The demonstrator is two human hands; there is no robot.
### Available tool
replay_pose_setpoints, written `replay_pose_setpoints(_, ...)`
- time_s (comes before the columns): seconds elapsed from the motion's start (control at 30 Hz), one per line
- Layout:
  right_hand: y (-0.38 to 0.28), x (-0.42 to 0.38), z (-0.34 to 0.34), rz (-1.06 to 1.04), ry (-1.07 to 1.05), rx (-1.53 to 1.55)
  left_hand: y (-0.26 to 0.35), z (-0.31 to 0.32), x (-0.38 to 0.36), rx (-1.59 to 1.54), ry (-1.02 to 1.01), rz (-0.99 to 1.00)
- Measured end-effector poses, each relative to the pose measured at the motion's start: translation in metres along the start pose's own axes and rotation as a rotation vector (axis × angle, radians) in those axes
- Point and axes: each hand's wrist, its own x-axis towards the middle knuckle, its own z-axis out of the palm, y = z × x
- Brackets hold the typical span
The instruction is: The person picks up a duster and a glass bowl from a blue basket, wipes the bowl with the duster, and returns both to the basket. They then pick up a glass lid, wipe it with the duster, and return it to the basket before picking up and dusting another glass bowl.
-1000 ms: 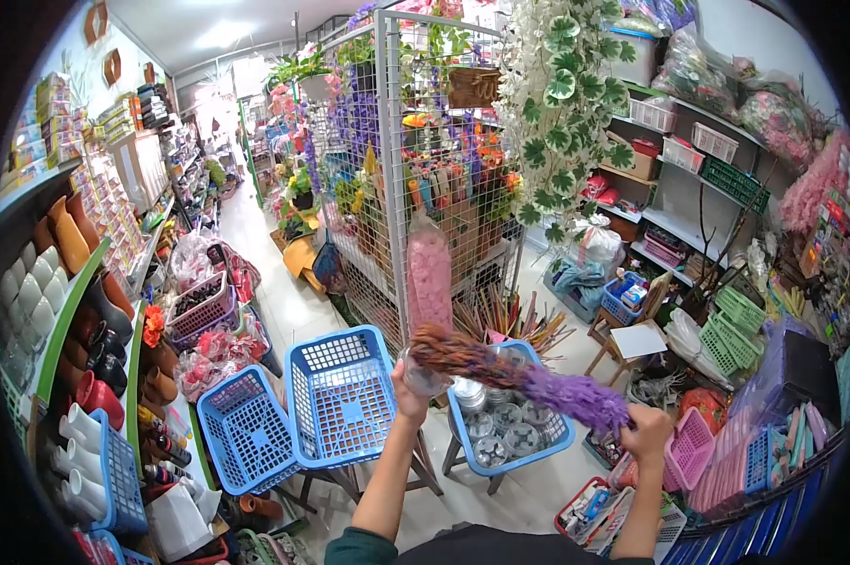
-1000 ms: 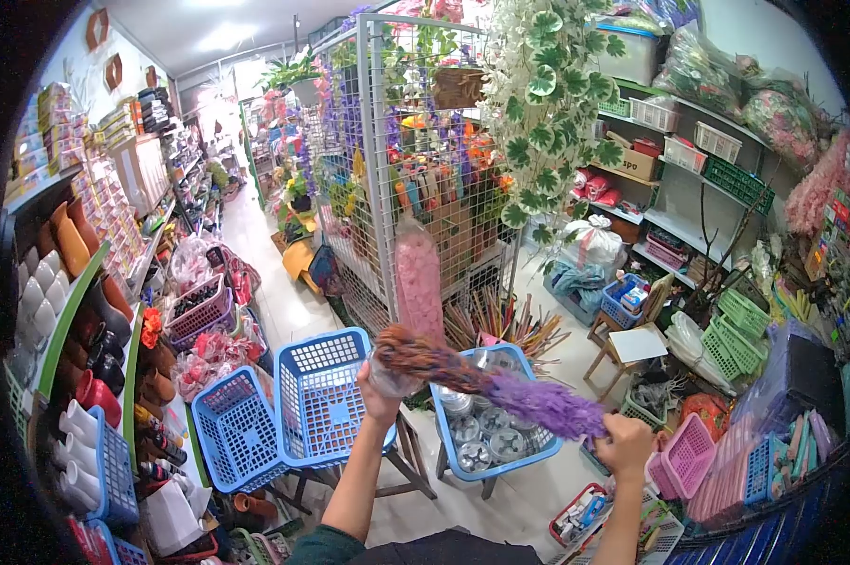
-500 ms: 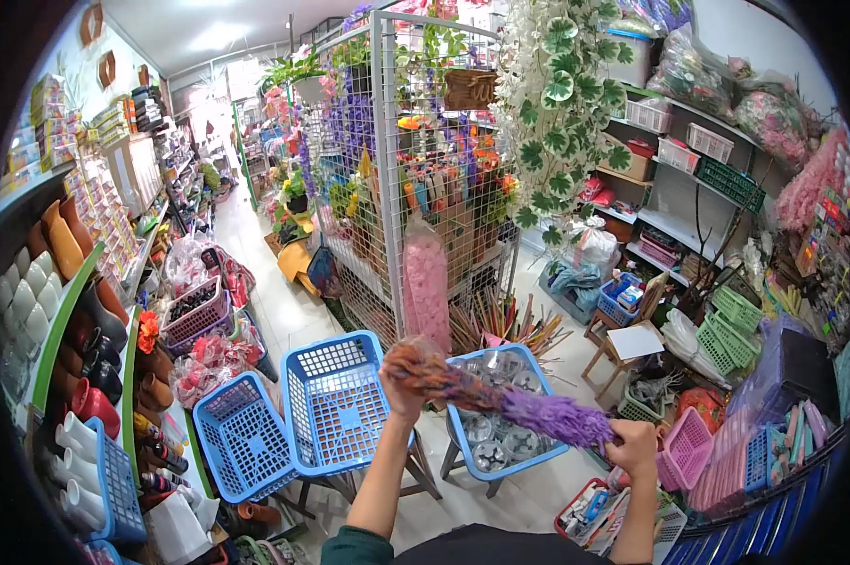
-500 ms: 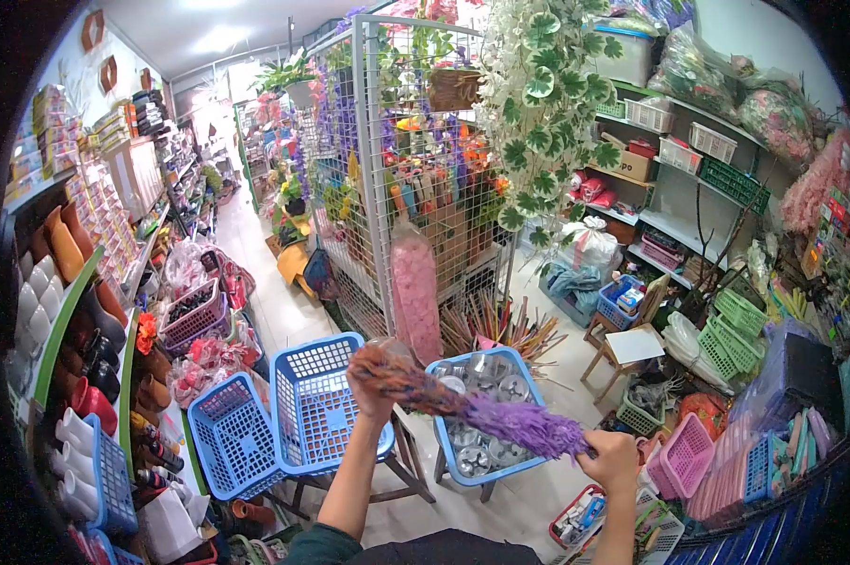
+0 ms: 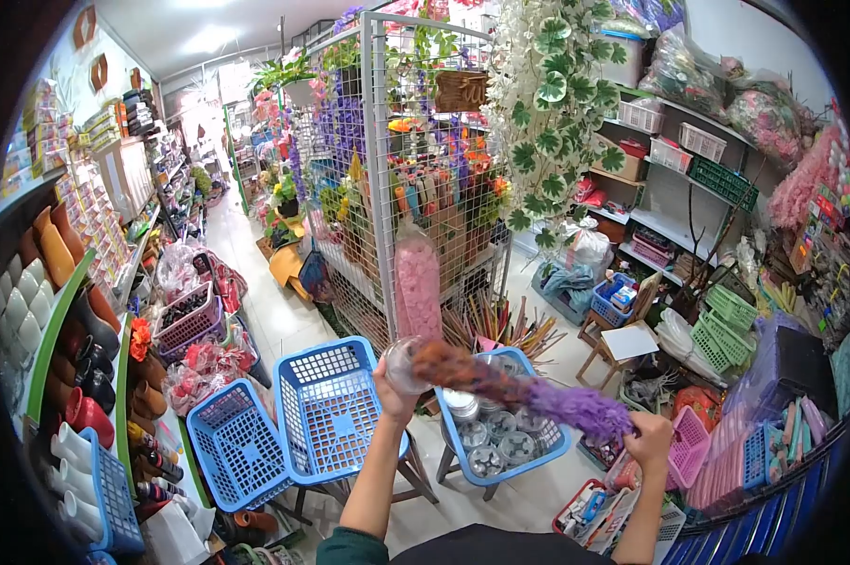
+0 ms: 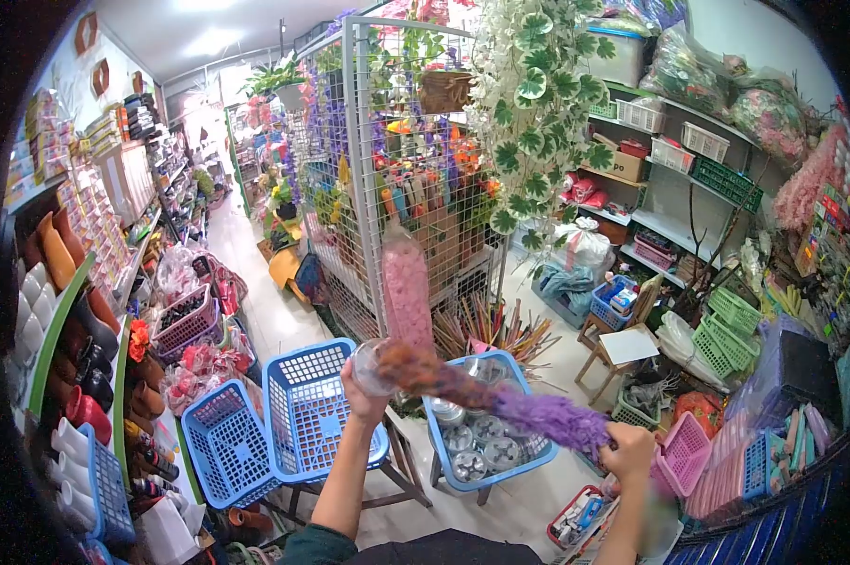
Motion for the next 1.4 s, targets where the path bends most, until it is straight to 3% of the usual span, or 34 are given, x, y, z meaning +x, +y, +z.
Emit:
replay_pose_setpoints(0.07, 0.003, -0.001, 0.006, -0.02, 0.021, -0.068, -0.008, 0.0, 0.001, -0.011, -0.031, -0.082)
replay_pose_setpoints(0.13, -0.009, -0.001, 0.013, -0.044, 0.113, 0.051, -0.01, 0.009, -0.002, -0.044, -0.057, -0.074)
replay_pose_setpoints(0.2, -0.008, -0.007, 0.013, -0.063, 0.014, 0.041, -0.02, -0.002, -0.003, -0.162, -0.112, -0.061)
replay_pose_setpoints(0.23, -0.003, -0.01, 0.013, -0.062, -0.021, 0.089, -0.019, -0.008, 0.012, -0.291, -0.487, 0.109)
replay_pose_setpoints(0.27, 0.002, -0.011, 0.013, -0.062, -0.057, 0.137, -0.021, -0.014, 0.013, -0.291, -0.487, 0.111)
replay_pose_setpoints(0.33, 0.009, -0.011, 0.009, -0.024, -0.027, 0.102, -0.002, 0.007, 0.003, -0.046, -0.093, -0.041)
replay_pose_setpoints(0.37, 0.011, -0.012, 0.007, 0.018, 0.006, 0.065, -0.007, 0.006, 0.003, -0.064, -0.035, -0.094)
replay_pose_setpoints(0.6, 0.002, -0.02, 0.013, 0.008, -0.052, 0.132, -0.01, 0.011, 0.005, -0.043, -0.024, -0.076)
replay_pose_setpoints(0.63, 0.007, -0.02, 0.011, 0.041, -0.027, 0.093, -0.004, 0.02, 0.002, -0.031, 0.076, -0.053)
replay_pose_setpoints(0.67, 0.014, -0.021, 0.008, 0.074, -0.003, 0.053, -0.004, 0.017, 0.001, -0.031, 0.077, -0.054)
replay_pose_setpoints(0.73, 0.023, -0.026, 0.012, 0.066, 0.076, 0.035, 0.002, 0.013, -0.001, -0.087, -0.112, -0.103)
replay_pose_setpoints(0.8, 0.022, -0.028, 0.012, 0.193, 0.109, -0.008, 0.003, 0.015, -0.004, -0.042, -0.127, -0.138)
replay_pose_setpoints(0.87, 0.013, -0.028, 0.015, 0.196, 0.104, 0.039, -0.001, 0.02, -0.006, 0.269, -0.151, -0.075)
replay_pose_setpoints(0.9, 0.009, -0.027, 0.019, 0.113, 0.116, 0.119, -0.015, 0.005, -0.008, 0.353, -0.101, -0.093)
replay_pose_setpoints(0.93, 0.008, -0.026, 0.022, 0.03, 0.128, 0.201, -0.022, 0.008, -0.005, 0.42, -0.011, 0.009)
replay_pose_setpoints(1.0, 0.008, -0.024, 0.025, -0.027, 0.098, 0.13, -0.01, 0.018, -0.015, 0.26, -0.134, -0.113)
replay_pose_setpoints(1.1, 0.008, -0.02, 0.023, 0.07, 0.163, 0.152, -0.014, 0.001, -0.011, 0.422, -0.203, -0.058)
replay_pose_setpoints(1.23, 0.002, -0.02, 0.017, 0.047, 0.08, 0.15, -0.02, -0.004, -0.011, 0.386, -0.128, -0.045)
replay_pose_setpoints(1.3, 0.004, -0.022, 0.019, -0.038, 0.072, 0.182, -0.018, -0.001, -0.016, 0.29, -0.05, -0.191)
replay_pose_setpoints(1.4, 0.002, -0.022, 0.024, 0.051, 0.133, 0.133, -0.008, 0.007, -0.017, 0.441, -0.133, -0.069)
